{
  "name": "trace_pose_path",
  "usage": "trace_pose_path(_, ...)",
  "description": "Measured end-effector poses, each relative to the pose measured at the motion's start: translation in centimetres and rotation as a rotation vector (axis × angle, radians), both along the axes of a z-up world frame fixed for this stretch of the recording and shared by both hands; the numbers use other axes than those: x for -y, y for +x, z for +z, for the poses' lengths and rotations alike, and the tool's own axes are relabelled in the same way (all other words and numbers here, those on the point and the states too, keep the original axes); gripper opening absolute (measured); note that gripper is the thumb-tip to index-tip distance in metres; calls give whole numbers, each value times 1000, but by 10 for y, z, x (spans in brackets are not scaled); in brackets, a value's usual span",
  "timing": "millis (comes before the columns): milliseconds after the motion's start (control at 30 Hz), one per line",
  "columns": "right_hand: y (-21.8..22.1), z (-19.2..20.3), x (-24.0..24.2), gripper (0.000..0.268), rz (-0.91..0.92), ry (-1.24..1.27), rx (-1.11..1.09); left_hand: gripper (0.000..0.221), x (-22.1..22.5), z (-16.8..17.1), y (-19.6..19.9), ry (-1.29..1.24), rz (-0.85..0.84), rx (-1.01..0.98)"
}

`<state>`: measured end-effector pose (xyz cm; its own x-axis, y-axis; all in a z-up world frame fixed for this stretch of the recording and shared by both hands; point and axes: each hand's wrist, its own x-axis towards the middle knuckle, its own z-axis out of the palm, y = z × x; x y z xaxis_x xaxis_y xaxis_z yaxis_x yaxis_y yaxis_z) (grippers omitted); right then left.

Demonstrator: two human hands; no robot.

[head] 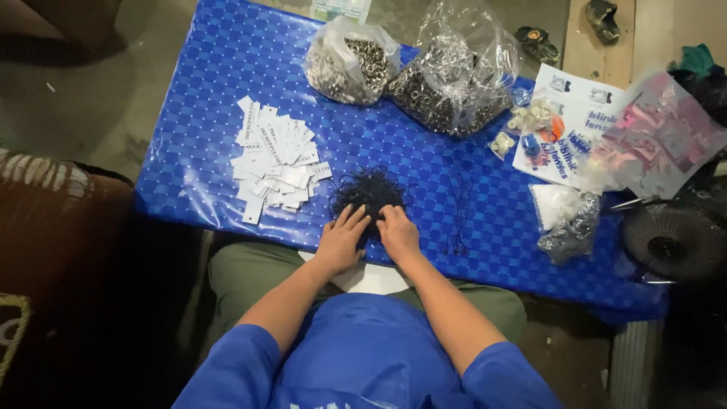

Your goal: The person is sorting and inspecting a bundle of black cable ties on a work table.

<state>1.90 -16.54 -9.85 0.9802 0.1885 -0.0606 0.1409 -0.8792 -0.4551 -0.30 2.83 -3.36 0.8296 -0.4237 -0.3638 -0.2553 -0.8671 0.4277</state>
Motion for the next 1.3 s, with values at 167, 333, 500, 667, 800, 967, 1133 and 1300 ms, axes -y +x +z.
trace_pose_path(167, 0, 1, 7, 6, -103, 70, 88, 84, 2, -1, 0, 43, -25, -6)
trace_pose_path(333, 4, 18, 10, 4, -236, 179, 170, 84, 2, 4, 0, 42, -31, -6)
trace_pose_path(500, 5, 47, 7, 22, -340, 324, 43, 85, 3, -1, 0, 48, -28, -39)
trace_pose_path(667, -5, 78, 30, 14, -314, 387, 71, 84, 2, -4, -1, 25, -23, -23)
trace_pose_path(800, -20, 115, 53, 14, -240, 445, 137, 70, 8, -8, -3, -37, 66, 43)
trace_pose_path(967, -38, 161, 54, 12, -152, 466, 111, 42, 29, -2, -9, -214, 228, 513)
trace_pose_path(1133, -39, 183, 47, 2, -90, 457, 91, 71, 83, -25, 0, -577, 46, 625)
trace_pose_path(1300, -39, 192, 73, 2, -198, 424, 28, 7, 97, -72, 6, -386, 117, 469)
